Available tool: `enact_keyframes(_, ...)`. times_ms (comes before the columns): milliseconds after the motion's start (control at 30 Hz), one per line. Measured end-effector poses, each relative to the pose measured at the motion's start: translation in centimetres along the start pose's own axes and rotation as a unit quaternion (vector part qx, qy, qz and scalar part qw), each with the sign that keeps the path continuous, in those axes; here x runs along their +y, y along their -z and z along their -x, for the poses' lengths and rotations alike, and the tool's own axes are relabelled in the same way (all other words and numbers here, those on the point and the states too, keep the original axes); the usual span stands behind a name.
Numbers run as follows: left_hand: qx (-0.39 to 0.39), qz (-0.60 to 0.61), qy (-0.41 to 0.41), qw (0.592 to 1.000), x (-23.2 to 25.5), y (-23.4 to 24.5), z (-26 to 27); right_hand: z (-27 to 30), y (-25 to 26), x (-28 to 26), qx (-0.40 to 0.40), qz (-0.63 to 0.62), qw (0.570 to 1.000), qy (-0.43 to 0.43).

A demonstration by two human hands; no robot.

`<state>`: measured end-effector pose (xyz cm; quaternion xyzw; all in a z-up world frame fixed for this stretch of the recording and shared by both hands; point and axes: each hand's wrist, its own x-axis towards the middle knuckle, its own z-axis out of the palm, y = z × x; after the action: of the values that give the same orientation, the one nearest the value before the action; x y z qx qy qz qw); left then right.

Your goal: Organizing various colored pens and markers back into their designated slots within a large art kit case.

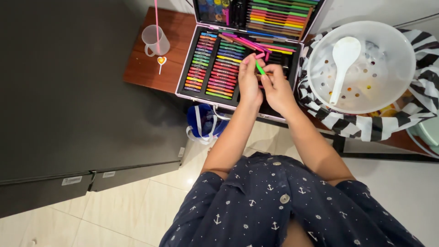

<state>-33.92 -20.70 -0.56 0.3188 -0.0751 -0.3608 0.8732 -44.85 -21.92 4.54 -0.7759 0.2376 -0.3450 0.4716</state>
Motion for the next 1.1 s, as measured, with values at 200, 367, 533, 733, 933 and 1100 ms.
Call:
enact_keyframes(200,0.001,-0.036,0.023,0.999,1.2,-0.3,-0.7,-1.2,1.5,-2.2,-0.042,0.060,0.995,-0.067)
enact_keyframes(367,-0.027,-0.057,0.002,0.998,1.9,1.5,-2.9,-2.3,1.5,1.2,0.057,-0.105,0.986,-0.118)
enact_keyframes(533,-0.020,-0.121,0.062,0.991,4.5,2.7,-4.4,-3.7,2.2,-0.1,0.093,-0.328,0.916,-0.212)
enact_keyframes(733,-0.028,-0.156,0.159,0.975,6.7,3.4,-6.6,-4.0,2.1,0.9,0.161,-0.455,0.863,-0.148)
enact_keyframes(933,-0.036,-0.144,0.206,0.967,7.9,4.1,-9.1,-2.9,-0.9,-3.6,0.146,0.019,0.989,0.032)
enact_keyframes(1100,-0.053,-0.107,0.211,0.970,8.6,4.5,-10.6,-0.6,-5.3,-4.0,0.033,0.374,0.926,-0.032)
